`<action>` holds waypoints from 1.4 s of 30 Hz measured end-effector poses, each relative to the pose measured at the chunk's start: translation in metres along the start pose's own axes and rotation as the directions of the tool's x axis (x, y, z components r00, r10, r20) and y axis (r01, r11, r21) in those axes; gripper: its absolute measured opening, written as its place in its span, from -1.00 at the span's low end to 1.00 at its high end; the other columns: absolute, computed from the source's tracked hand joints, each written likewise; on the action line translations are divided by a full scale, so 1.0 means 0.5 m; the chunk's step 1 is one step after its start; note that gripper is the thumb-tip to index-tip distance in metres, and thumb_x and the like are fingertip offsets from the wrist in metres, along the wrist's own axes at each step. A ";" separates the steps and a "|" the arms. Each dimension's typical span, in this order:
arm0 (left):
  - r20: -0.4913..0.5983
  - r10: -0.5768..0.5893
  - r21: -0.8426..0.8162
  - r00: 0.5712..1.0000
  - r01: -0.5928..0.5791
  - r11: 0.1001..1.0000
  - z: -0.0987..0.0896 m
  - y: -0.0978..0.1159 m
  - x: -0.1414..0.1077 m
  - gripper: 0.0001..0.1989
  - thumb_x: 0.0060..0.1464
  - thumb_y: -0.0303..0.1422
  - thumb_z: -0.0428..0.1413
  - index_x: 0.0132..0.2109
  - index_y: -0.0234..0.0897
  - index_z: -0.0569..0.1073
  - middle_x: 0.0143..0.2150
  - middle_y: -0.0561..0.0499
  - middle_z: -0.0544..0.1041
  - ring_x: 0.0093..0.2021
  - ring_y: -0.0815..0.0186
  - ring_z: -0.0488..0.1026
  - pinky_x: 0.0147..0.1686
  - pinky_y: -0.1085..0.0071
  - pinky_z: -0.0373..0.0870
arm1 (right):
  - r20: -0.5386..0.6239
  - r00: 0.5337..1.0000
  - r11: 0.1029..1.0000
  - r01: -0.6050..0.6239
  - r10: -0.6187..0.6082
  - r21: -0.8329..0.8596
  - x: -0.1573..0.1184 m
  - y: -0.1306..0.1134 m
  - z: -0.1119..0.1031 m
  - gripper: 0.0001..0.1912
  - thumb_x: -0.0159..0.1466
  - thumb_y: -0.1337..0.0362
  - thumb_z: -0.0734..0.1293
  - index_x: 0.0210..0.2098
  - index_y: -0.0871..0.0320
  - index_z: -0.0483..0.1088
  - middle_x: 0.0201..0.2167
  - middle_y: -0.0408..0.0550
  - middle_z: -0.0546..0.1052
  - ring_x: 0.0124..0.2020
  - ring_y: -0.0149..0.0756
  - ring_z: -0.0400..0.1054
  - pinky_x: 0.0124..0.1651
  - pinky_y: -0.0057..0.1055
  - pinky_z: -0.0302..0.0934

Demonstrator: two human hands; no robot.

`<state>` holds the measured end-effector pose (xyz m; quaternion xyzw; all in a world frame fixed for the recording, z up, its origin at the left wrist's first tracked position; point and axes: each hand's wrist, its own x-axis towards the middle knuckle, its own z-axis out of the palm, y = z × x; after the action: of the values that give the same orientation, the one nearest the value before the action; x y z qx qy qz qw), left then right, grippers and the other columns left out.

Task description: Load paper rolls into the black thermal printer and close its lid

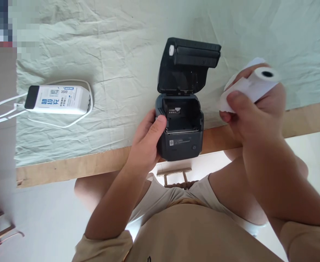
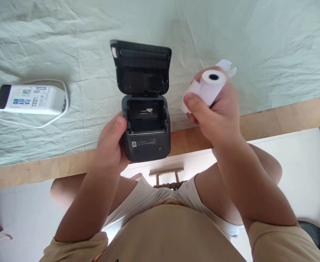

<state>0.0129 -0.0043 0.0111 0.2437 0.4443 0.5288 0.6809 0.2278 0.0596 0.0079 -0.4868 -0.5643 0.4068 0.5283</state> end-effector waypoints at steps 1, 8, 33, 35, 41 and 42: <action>-0.002 0.002 0.005 1.000 -0.002 1.000 -0.001 0.000 0.000 -0.73 0.21 -0.15 0.44 -0.08 -0.20 0.67 0.00 -0.09 0.79 0.23 -0.09 0.71 0.06 0.16 0.79 | 0.037 0.999 0.999 0.030 -0.029 -0.029 -0.005 0.014 -0.001 -0.42 0.24 -0.32 0.56 -0.17 -0.07 0.30 -0.45 -0.29 0.35 -0.61 -0.41 0.21 -0.64 -0.40 0.04; -0.001 0.012 0.024 1.000 -0.012 1.000 -0.006 -0.005 0.001 -0.74 0.24 -0.15 0.42 -0.07 -0.20 0.67 0.01 -0.09 0.78 0.20 -0.09 0.73 0.03 0.14 0.80 | 0.166 0.943 0.819 0.334 -0.290 -0.467 -0.014 0.026 -0.022 -0.68 0.44 -0.12 0.46 -0.14 -0.04 0.41 -0.23 -0.12 0.56 -0.16 -0.13 0.55 -0.04 -0.04 0.50; 0.026 0.000 0.032 1.000 -0.001 0.999 -0.010 -0.003 0.000 -0.74 0.33 -0.13 0.35 0.01 -0.19 0.66 0.03 -0.08 0.79 0.15 -0.02 0.75 0.01 0.18 0.79 | 0.015 0.936 0.541 0.216 -0.352 -0.813 0.041 0.057 -0.110 -0.59 0.19 0.30 0.51 0.05 0.05 0.59 0.02 0.05 0.53 -0.16 -0.22 0.54 -0.21 -0.19 0.50; 0.036 0.019 0.034 0.999 -0.021 0.999 -0.012 -0.005 0.001 -0.73 0.34 -0.11 0.34 0.00 -0.19 0.66 0.03 -0.09 0.79 0.14 -0.03 0.75 -0.01 0.19 0.79 | 0.004 0.948 0.585 0.201 -0.320 -0.786 0.041 0.056 -0.103 -0.60 0.16 0.39 0.47 0.00 0.03 0.57 0.02 0.06 0.53 -0.08 -0.17 0.55 -0.17 -0.19 0.51; 0.024 0.025 0.073 0.999 -0.026 0.997 -0.011 -0.006 0.000 -0.68 0.31 -0.04 0.36 -0.01 -0.18 0.66 0.02 -0.11 0.78 0.15 -0.07 0.75 -0.03 0.17 0.78 | -0.004 0.970 0.631 0.155 -0.243 -0.761 0.033 0.055 -0.097 -0.49 0.10 0.46 0.48 0.03 0.00 0.46 0.04 0.03 0.48 0.03 -0.10 0.48 -0.01 -0.10 0.51; 0.023 0.021 0.079 1.000 -0.023 0.997 -0.011 -0.006 0.000 -0.68 0.31 -0.05 0.36 -0.01 -0.18 0.66 0.03 -0.10 0.78 0.16 -0.07 0.74 -0.04 0.18 0.78 | -0.028 0.971 0.638 0.134 -0.238 -0.758 0.031 0.055 -0.096 -0.52 0.11 0.42 0.50 0.00 0.00 0.46 0.02 0.03 0.49 0.01 -0.10 0.48 -0.03 -0.10 0.50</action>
<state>0.0095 -0.0062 0.0063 0.2812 0.4545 0.5157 0.6696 0.2794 0.0775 -0.0105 -0.6249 -0.6945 0.0495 0.3532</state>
